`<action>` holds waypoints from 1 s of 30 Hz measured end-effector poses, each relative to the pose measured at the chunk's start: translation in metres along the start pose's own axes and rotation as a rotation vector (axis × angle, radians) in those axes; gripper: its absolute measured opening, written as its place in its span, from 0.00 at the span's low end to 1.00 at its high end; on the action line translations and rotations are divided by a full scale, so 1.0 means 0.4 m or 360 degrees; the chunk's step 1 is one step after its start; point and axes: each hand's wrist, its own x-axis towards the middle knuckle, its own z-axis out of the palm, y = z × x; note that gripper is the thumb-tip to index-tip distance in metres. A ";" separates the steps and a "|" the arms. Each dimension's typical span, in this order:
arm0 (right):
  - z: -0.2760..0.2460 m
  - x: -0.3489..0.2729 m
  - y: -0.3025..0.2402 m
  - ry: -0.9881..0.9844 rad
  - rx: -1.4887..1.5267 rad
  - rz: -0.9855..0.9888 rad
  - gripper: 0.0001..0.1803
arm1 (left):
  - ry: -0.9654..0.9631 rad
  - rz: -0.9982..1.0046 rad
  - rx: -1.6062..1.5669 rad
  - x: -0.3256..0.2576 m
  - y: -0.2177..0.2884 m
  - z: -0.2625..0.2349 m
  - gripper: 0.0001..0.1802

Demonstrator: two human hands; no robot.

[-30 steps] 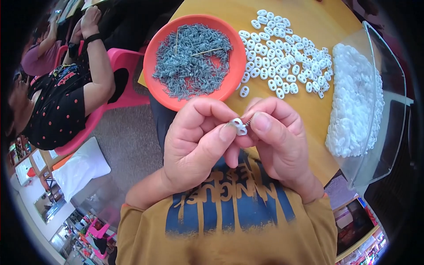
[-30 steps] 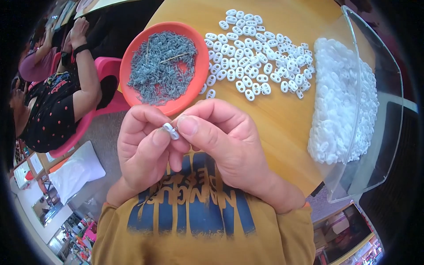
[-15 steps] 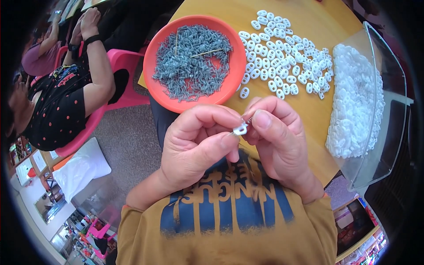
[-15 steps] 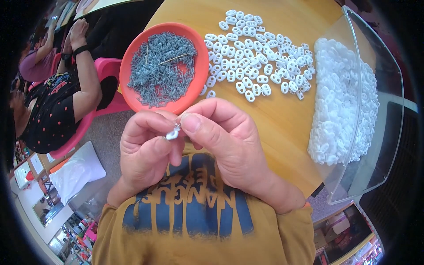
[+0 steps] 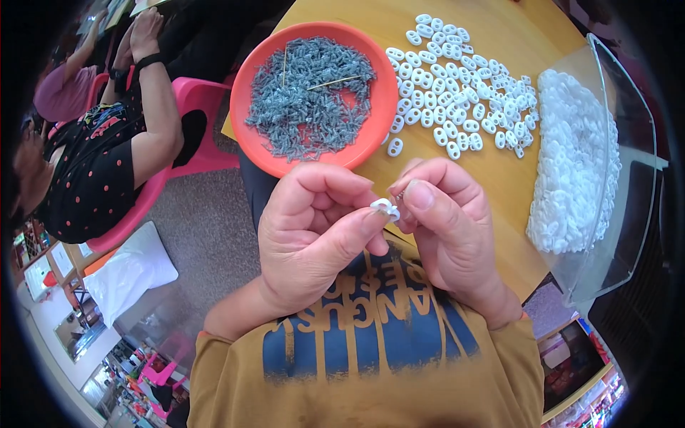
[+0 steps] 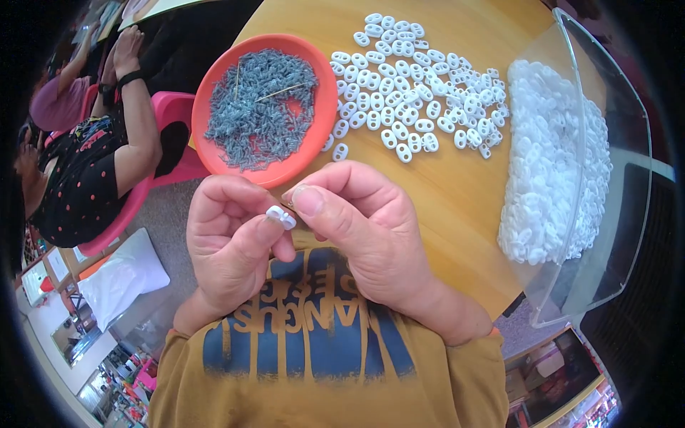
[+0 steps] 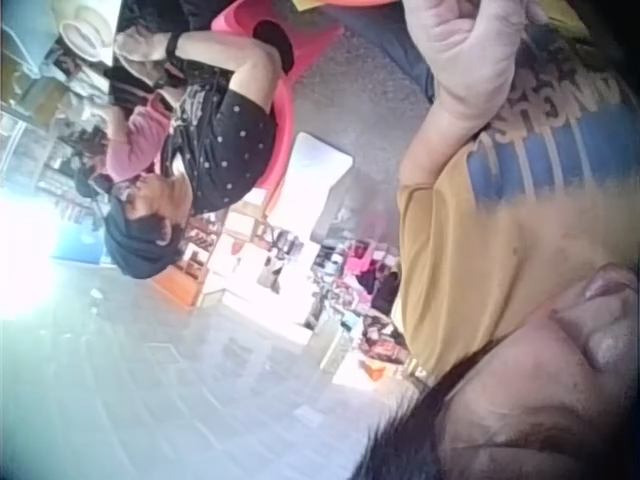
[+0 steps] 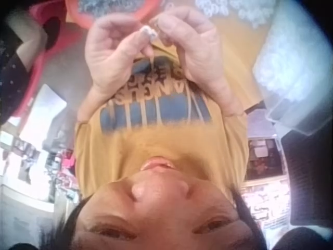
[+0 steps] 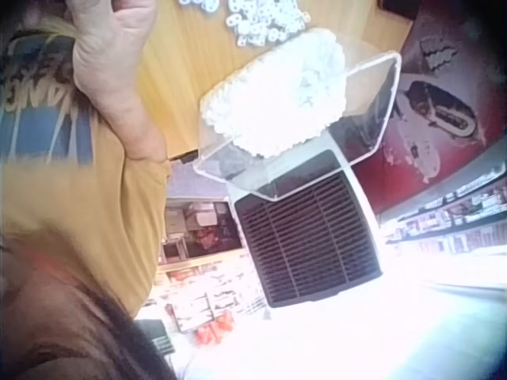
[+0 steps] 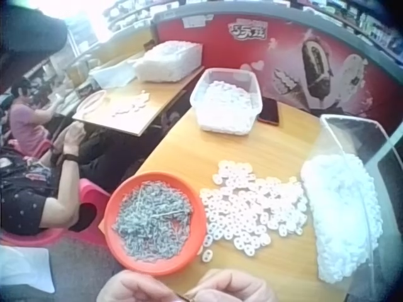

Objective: Assembling small white plastic components with internal metal springs by hand.

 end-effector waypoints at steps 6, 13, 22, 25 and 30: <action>0.005 0.005 0.001 -0.0006 0.0025 0.0036 0.06 | 0.0042 0.0047 0.0002 0.006 -0.009 -0.003 0.10; 0.008 0.008 -0.002 -0.0083 0.0071 -0.0013 0.06 | 0.0065 0.0034 -0.0021 0.009 -0.013 -0.001 0.09; -0.007 0.007 0.014 -0.0033 -0.0668 -0.0409 0.04 | 0.0051 0.0058 0.0113 0.005 -0.015 -0.006 0.09; -0.016 0.008 0.022 -0.0033 -0.0806 -0.0446 0.03 | 0.0062 0.0090 0.0258 0.003 -0.014 -0.003 0.09; -0.016 0.007 0.025 0.0027 -0.0662 -0.0410 0.04 | 0.0061 -0.0109 0.0014 0.008 -0.020 -0.006 0.07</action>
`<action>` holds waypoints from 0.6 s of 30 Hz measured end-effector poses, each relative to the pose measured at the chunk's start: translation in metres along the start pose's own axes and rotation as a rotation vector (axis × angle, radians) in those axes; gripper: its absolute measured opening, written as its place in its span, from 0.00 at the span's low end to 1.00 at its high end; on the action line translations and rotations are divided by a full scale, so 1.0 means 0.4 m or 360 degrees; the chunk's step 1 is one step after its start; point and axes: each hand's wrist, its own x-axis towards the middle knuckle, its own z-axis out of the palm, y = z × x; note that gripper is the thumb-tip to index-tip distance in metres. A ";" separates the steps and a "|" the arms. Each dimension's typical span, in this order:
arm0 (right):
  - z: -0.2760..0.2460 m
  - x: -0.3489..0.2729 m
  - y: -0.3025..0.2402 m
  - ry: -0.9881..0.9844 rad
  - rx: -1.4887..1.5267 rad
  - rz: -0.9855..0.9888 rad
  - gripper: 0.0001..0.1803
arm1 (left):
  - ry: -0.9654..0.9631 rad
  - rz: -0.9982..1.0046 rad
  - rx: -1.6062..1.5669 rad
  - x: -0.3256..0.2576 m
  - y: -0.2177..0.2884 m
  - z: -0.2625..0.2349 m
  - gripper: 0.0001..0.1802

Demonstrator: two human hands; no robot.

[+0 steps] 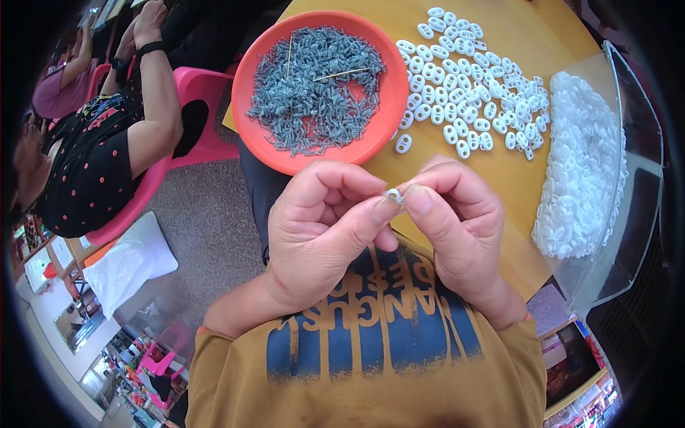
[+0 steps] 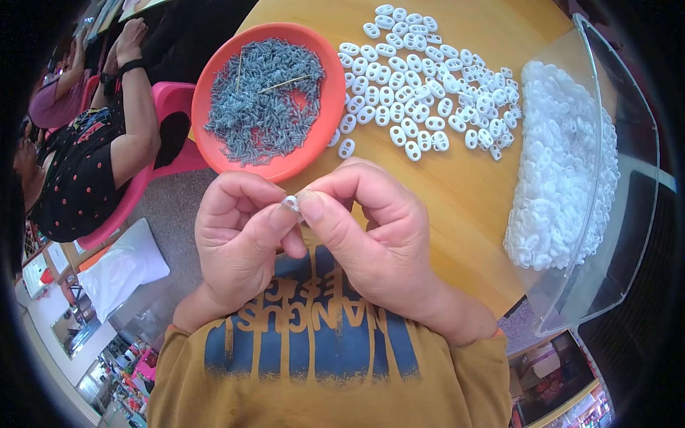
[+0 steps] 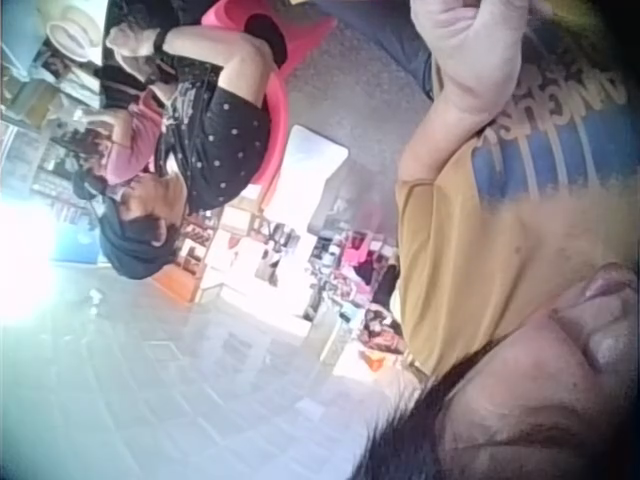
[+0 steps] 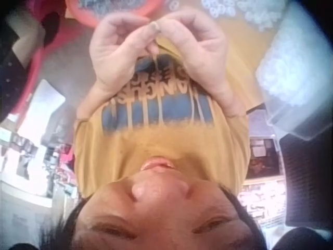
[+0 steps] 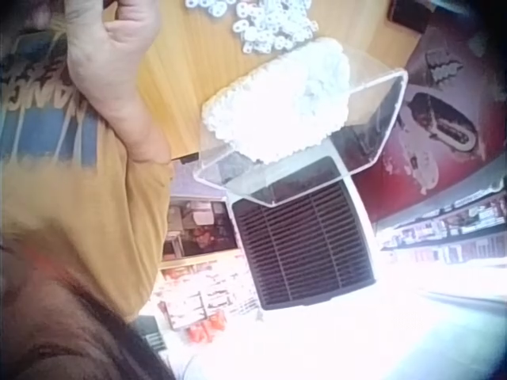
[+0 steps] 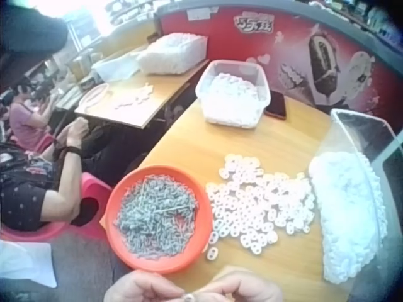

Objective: Assembling small white plastic components with internal metal springs by hand.

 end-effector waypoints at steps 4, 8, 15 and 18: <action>0.003 -0.001 -0.010 -0.0012 0.0109 0.0048 0.04 | -0.0031 0.0085 -0.0055 0.001 -0.011 0.004 0.07; 0.003 -0.001 -0.013 0.0024 0.0081 0.0020 0.04 | 0.0014 0.0048 -0.0057 -0.004 -0.001 0.017 0.08; -0.009 -0.008 0.002 0.0032 -0.0195 -0.0055 0.03 | 0.0016 0.0064 0.0053 -0.008 -0.006 0.009 0.08; -0.005 -0.013 0.006 0.0039 -0.0187 0.0037 0.03 | 0.0075 0.0034 0.0136 -0.007 -0.006 0.013 0.08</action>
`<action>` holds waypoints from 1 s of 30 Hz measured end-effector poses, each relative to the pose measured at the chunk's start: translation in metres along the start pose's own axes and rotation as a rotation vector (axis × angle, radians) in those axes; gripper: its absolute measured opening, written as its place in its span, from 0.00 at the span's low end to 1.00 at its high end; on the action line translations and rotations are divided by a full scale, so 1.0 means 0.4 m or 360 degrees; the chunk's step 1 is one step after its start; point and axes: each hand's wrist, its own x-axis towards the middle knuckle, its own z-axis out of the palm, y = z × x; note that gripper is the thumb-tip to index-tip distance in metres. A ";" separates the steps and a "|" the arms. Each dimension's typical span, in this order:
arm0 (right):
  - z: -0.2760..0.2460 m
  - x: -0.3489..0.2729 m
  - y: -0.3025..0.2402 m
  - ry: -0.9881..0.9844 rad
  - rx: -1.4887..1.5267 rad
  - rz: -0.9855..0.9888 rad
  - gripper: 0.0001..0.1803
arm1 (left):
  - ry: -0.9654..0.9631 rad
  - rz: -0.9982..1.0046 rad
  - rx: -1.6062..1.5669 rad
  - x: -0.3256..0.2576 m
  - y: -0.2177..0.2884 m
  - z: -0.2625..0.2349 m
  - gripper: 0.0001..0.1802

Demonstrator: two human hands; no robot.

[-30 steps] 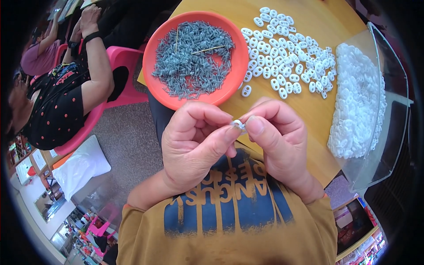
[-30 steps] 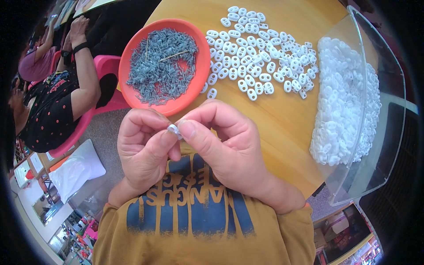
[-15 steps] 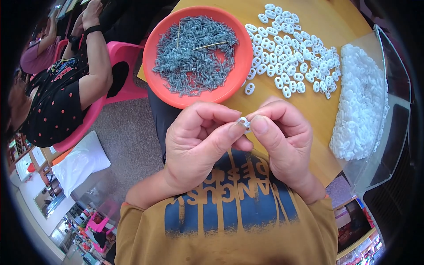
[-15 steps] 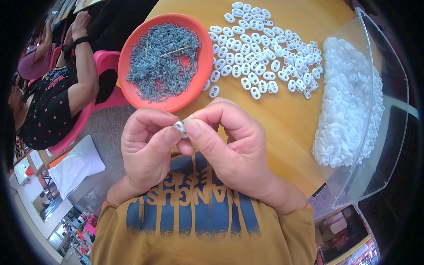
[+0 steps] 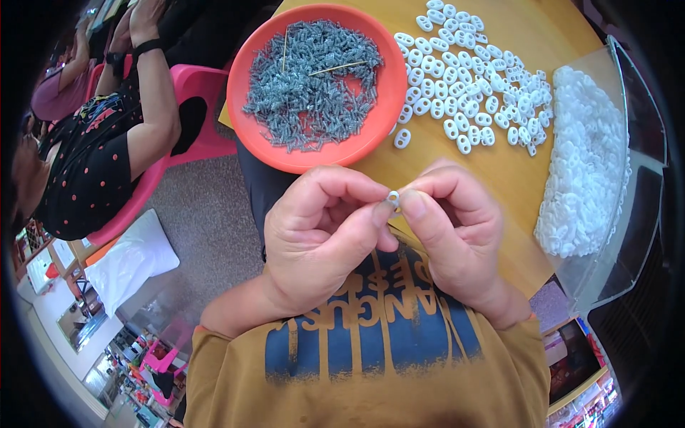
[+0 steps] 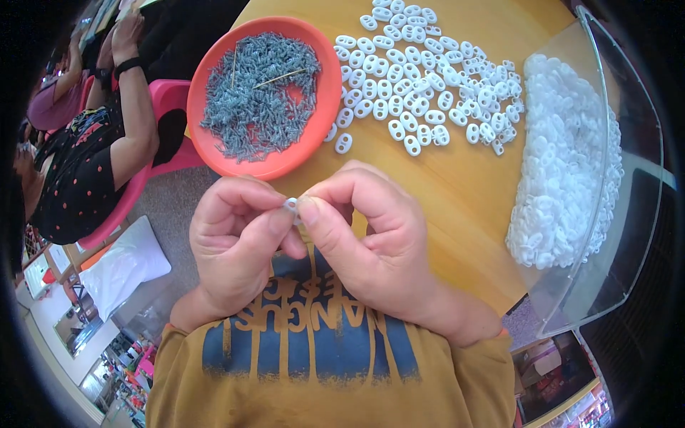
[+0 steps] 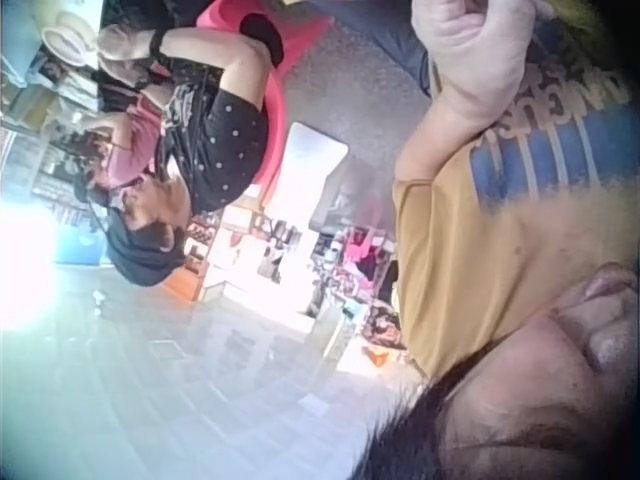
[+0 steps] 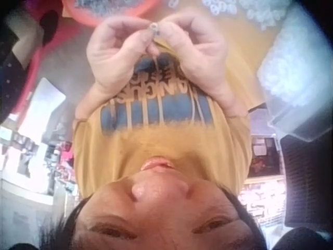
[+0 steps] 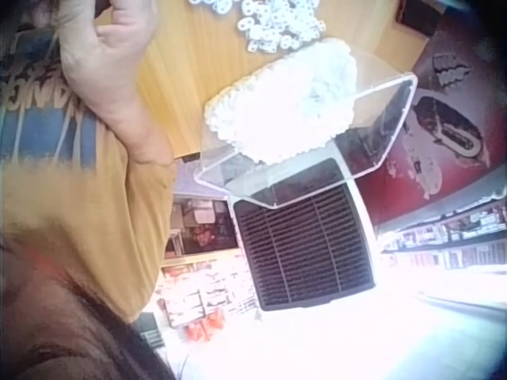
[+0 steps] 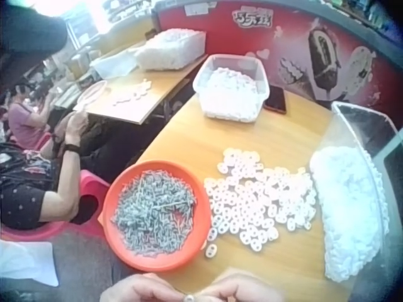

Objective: Assembling small white plastic components with internal metal springs by hand.

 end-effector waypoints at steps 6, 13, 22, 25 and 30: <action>0.004 0.001 -0.001 0.0052 0.0189 0.0089 0.04 | -0.0028 0.0065 -0.0048 0.011 -0.013 -0.005 0.08; -0.024 0.006 -0.008 -0.0004 0.0207 0.0081 0.06 | -0.0034 0.0001 -0.0082 0.015 -0.009 0.003 0.08; -0.023 0.001 -0.004 0.0076 0.0029 0.0029 0.04 | -0.0074 -0.0039 -0.0070 0.019 -0.017 0.005 0.07; -0.022 -0.003 0.000 0.0097 -0.0079 0.0011 0.03 | -0.0047 -0.0073 -0.0030 0.017 -0.017 0.007 0.07; -0.027 0.000 0.002 0.0065 -0.0440 -0.0123 0.05 | -0.0087 0.0090 0.0419 0.019 -0.027 -0.001 0.06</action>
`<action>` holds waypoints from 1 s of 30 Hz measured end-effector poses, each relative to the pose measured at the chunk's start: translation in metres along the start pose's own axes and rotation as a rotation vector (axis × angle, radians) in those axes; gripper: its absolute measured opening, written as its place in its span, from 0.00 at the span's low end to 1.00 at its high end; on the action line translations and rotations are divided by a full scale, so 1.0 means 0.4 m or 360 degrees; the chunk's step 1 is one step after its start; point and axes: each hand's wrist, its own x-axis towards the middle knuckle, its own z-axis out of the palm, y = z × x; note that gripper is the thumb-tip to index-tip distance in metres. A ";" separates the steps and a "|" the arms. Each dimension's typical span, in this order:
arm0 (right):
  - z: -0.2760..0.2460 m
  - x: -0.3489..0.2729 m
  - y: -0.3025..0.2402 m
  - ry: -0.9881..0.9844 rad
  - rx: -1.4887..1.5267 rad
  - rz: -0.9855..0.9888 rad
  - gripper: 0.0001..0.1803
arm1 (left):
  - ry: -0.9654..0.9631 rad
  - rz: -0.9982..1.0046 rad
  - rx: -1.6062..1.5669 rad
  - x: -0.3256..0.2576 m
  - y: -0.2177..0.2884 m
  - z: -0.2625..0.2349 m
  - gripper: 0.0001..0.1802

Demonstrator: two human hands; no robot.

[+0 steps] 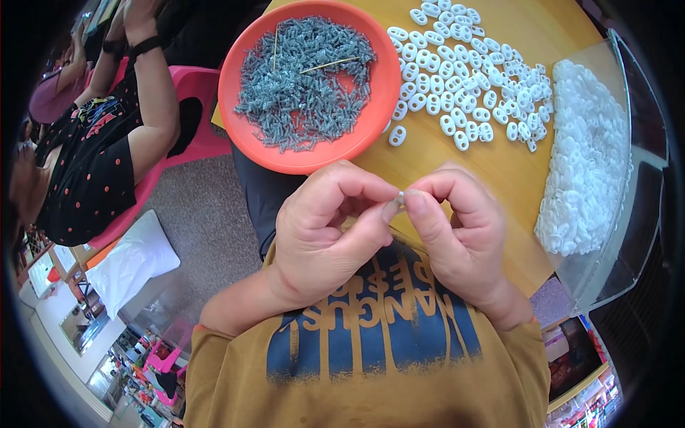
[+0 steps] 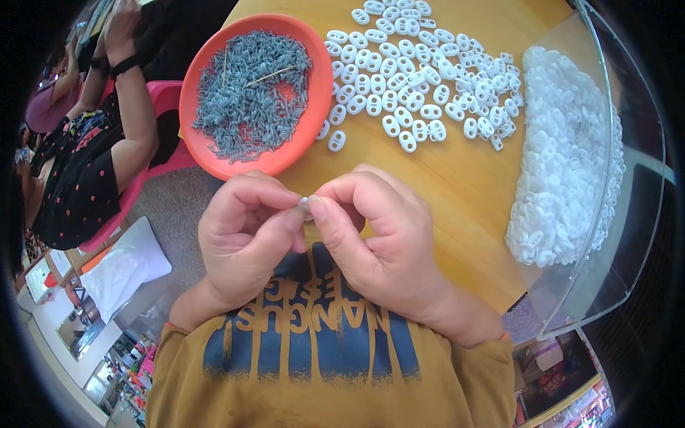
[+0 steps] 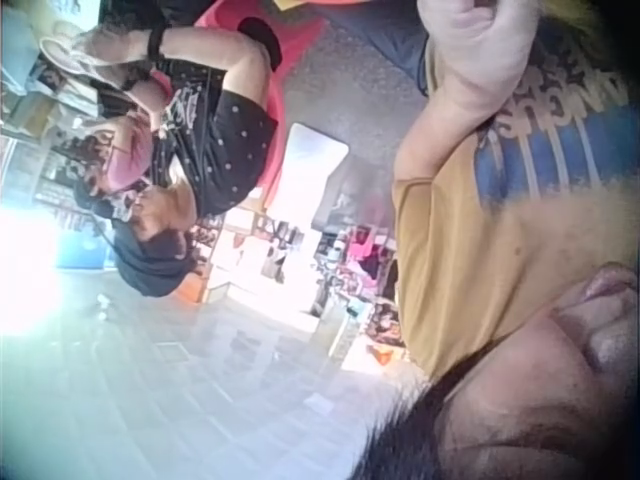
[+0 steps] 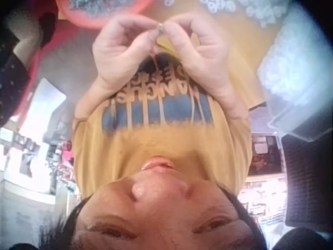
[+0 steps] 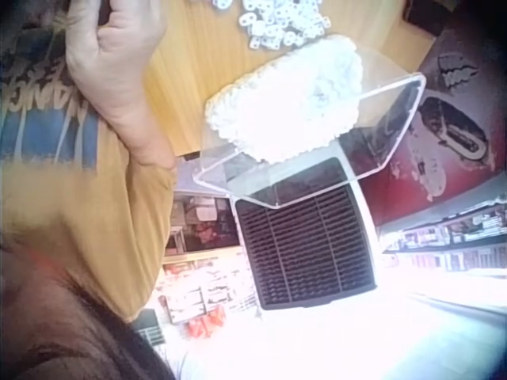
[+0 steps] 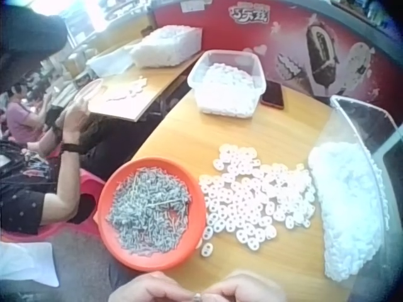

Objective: Assembling small white plastic components with internal metal springs by hand.

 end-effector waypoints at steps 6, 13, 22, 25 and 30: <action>-0.003 -0.006 0.030 -0.0080 0.0007 0.0108 0.07 | -0.0023 -0.0001 0.0235 0.000 -0.016 -0.006 0.07; -0.013 0.003 0.027 -0.0127 -0.0239 -0.0053 0.05 | 0.0013 -0.0566 -0.0313 0.005 -0.023 -0.015 0.06; -0.016 0.005 0.028 -0.0281 -0.0387 -0.0048 0.04 | -0.0049 -0.0652 -0.0447 -0.008 -0.047 -0.030 0.06; -0.013 0.019 0.015 -0.0159 -0.0433 -0.0183 0.03 | 0.0018 -0.0623 -0.0609 -0.008 -0.045 -0.034 0.06; -0.005 0.067 0.060 0.0124 -0.1294 -0.0795 0.08 | 0.0157 -0.0361 -0.0758 -0.008 -0.042 -0.065 0.06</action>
